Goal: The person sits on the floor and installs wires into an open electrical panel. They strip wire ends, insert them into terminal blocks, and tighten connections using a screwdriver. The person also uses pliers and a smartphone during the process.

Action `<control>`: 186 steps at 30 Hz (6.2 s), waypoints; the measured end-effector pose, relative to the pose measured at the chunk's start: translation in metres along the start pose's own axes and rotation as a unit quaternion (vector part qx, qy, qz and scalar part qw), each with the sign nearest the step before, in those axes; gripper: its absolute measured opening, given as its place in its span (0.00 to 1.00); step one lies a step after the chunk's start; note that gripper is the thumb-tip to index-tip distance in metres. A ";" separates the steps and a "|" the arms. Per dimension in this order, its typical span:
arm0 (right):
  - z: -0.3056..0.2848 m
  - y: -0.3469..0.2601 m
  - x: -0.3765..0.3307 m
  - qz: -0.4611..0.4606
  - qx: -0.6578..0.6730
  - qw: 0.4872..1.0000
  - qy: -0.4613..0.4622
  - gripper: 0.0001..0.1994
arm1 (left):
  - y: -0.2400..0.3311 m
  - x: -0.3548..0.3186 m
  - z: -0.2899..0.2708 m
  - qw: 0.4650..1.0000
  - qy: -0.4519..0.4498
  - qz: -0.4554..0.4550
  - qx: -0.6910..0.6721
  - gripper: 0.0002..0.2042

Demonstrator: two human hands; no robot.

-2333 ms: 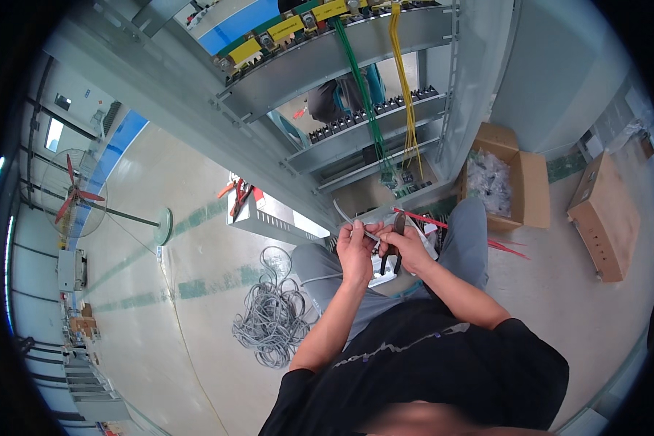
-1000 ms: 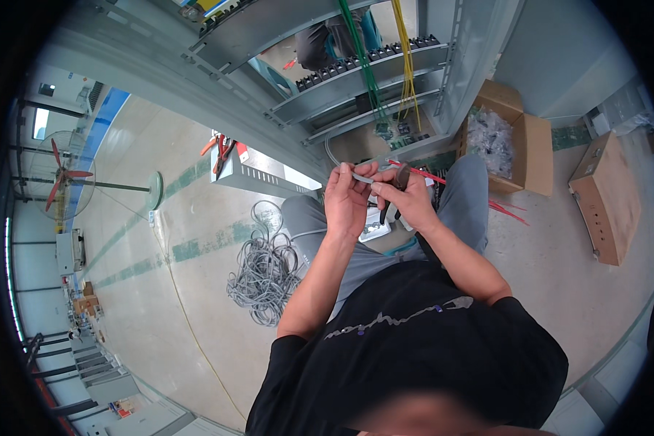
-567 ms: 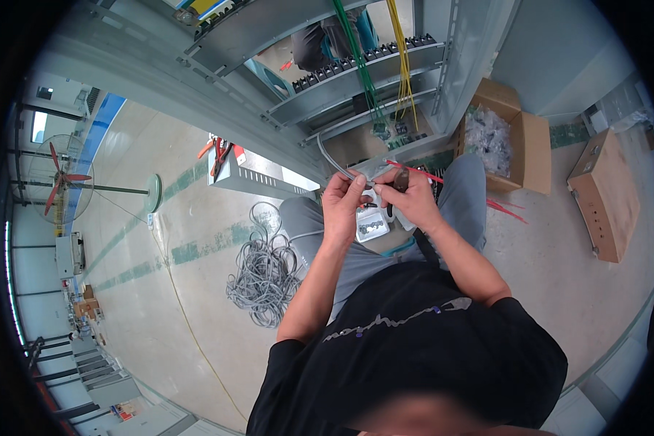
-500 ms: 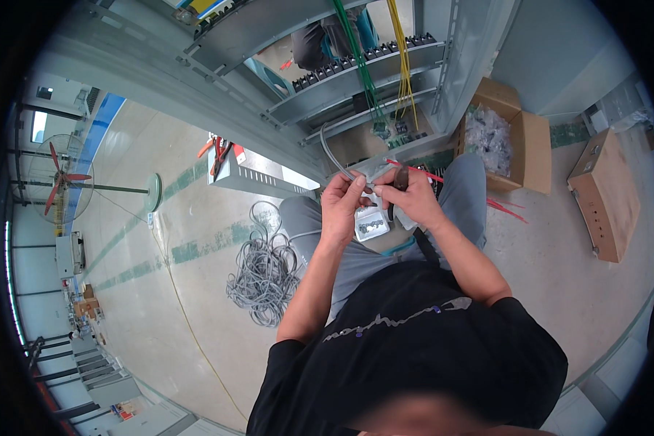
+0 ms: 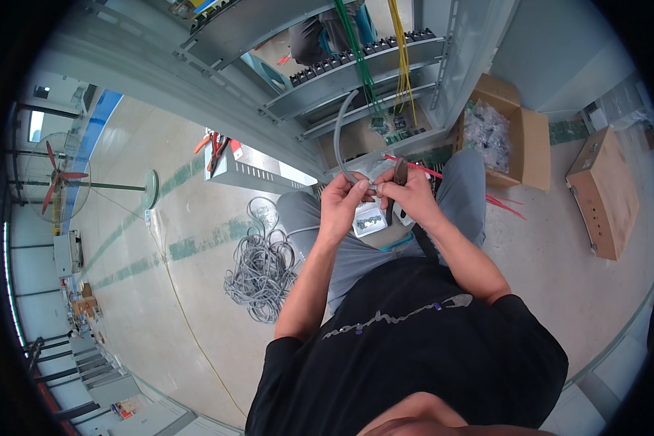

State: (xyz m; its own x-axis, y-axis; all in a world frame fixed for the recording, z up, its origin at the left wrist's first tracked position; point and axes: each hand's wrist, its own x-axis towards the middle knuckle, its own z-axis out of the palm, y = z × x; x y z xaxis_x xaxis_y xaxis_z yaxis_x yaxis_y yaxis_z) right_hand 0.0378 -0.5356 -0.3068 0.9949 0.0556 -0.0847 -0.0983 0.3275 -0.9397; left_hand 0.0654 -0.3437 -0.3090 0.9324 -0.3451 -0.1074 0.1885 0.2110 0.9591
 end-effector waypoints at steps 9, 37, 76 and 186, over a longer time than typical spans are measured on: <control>-0.010 0.006 0.009 0.077 0.043 0.996 -0.017 0.14 | 0.004 -0.003 -0.010 0.999 -0.002 -0.042 -0.012 0.08; -0.003 -0.180 0.271 -0.273 0.052 0.957 0.085 0.12 | 0.216 0.289 -0.038 0.802 0.173 0.221 0.526 0.22; -0.127 -0.249 0.349 -0.165 -0.053 0.985 0.014 0.11 | 0.242 0.290 -0.018 0.789 0.161 0.222 0.550 0.23; -0.085 -0.248 0.374 -0.422 -0.061 0.859 0.283 0.06 | 0.248 0.316 0.022 0.499 0.246 0.553 0.621 0.10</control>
State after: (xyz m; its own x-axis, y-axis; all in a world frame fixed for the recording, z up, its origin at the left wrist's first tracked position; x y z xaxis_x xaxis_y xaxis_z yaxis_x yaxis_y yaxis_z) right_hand 0.4360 -0.6760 -0.1332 0.5665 -0.6316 0.5293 0.6328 -0.0780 -0.7704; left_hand 0.3996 -0.4207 -0.0994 0.2755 -0.3151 0.9082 -0.5757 -0.8107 -0.1067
